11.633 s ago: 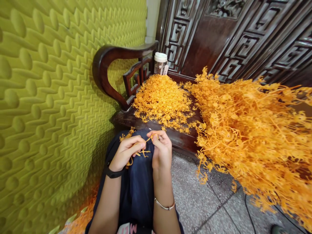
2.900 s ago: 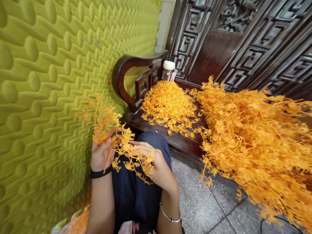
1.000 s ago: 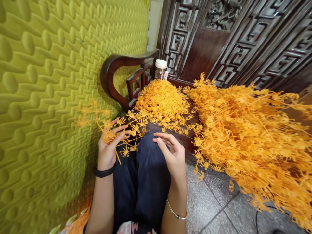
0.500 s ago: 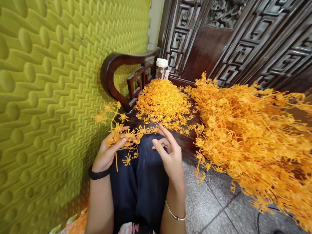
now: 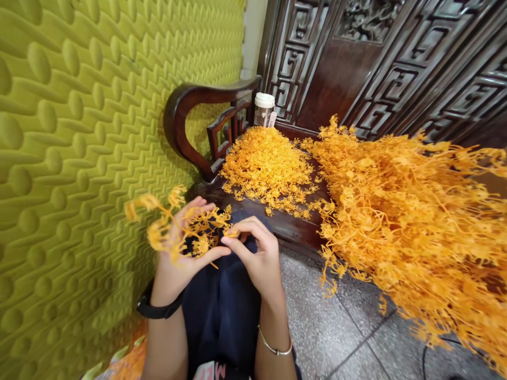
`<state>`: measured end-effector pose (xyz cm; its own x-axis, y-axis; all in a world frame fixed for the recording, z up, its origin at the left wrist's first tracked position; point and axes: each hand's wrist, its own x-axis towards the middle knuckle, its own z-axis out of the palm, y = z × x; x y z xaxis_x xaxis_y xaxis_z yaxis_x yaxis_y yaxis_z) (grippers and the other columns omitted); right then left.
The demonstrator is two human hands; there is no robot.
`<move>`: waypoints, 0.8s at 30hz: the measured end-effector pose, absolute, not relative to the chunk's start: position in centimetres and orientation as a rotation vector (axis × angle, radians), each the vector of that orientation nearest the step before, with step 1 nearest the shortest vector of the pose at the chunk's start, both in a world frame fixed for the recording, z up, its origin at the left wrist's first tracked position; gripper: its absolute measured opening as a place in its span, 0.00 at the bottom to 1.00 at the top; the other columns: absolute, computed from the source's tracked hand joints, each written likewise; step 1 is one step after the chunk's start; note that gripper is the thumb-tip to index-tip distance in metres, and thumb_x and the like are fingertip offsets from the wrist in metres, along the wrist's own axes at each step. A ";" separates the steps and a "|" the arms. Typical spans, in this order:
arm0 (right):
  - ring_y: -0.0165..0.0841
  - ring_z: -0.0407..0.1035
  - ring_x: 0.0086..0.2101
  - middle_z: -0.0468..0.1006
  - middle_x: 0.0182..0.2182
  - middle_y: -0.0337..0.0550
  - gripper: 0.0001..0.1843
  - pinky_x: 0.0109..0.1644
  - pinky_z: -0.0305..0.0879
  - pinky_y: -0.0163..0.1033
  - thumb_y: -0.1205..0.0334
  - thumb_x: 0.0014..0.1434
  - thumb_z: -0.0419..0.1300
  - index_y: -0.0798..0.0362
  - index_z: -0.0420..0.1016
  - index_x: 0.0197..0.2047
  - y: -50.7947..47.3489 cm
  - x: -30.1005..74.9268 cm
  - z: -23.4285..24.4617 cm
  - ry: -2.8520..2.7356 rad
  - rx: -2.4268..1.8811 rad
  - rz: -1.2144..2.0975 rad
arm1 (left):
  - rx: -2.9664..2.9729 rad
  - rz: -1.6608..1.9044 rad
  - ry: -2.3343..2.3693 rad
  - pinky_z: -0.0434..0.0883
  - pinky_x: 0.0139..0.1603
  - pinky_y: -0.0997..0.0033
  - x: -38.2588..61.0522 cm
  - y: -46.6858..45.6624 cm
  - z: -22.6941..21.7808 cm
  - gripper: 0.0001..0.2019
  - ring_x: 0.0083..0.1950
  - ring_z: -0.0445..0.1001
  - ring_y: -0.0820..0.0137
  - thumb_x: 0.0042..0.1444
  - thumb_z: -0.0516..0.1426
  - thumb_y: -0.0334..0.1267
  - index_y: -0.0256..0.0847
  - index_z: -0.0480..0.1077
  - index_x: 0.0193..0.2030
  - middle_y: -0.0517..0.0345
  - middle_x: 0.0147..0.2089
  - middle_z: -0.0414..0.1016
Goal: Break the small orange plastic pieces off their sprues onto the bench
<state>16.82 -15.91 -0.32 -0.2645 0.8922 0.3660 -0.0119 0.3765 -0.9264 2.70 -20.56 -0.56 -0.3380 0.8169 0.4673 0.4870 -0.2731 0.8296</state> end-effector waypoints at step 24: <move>0.32 0.70 0.37 0.74 0.29 0.39 0.03 0.45 0.65 0.40 0.68 0.56 0.58 0.51 0.69 0.31 -16.3 15.6 -1.1 -1.308 -0.693 1.304 | 1.331 1.308 1.303 0.72 0.36 0.70 3.1 -19.7 -0.8 0.10 0.33 0.74 0.67 0.48 0.57 0.36 0.39 0.76 0.38 0.56 0.33 0.77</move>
<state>15.61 -16.29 -1.07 -0.2195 0.9324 0.2872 -0.2841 0.2206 -0.9331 3.06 -19.72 -0.76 -0.0852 0.9894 0.1180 0.1142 -0.1079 0.9876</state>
